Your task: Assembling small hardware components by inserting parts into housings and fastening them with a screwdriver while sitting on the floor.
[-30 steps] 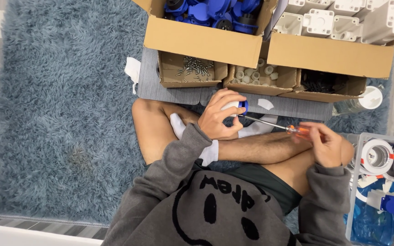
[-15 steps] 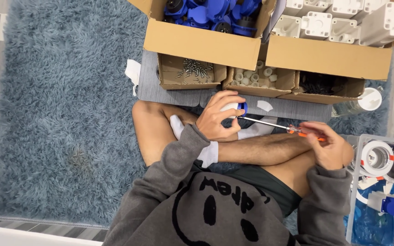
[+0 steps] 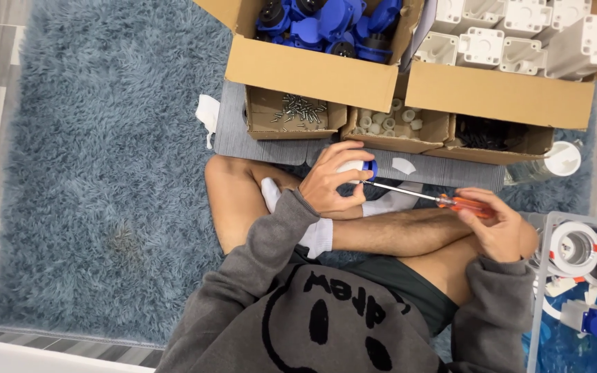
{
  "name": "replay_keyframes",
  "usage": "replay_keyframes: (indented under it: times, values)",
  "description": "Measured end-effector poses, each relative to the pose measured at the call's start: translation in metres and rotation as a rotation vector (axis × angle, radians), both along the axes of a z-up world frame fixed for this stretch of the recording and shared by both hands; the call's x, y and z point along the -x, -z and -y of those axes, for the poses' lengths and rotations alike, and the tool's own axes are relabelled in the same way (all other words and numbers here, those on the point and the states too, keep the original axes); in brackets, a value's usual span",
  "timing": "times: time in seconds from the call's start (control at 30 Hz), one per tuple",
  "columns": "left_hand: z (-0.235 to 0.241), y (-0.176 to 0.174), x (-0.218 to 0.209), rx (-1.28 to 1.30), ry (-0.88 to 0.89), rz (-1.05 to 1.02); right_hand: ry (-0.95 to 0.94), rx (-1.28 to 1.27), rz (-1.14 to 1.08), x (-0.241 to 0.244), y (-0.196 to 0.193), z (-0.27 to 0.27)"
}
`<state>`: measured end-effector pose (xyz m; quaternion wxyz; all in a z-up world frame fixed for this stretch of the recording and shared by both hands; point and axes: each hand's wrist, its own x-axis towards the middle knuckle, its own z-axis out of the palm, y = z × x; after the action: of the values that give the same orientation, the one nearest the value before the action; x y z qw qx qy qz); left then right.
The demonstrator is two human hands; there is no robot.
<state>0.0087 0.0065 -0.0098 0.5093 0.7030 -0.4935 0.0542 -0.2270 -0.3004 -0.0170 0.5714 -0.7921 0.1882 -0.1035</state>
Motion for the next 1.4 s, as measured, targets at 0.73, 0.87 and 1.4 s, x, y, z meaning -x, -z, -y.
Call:
replay_keyframes:
  times: [0.73, 0.87, 1.4]
  values:
    - [0.002, 0.017, -0.018, -0.052, -0.029, 0.391, 0.052, -0.313, 0.372, 0.015, 0.065, 0.015]
    - [0.012, 0.025, -0.020, 0.048, -0.076, 0.451, 0.092, -0.242, 0.461, 0.010, 0.082, 0.019]
    - [-0.003, -0.005, -0.035, 0.104, -0.198, 0.490, 0.161, -0.401, 0.652, 0.018, 0.119, 0.037]
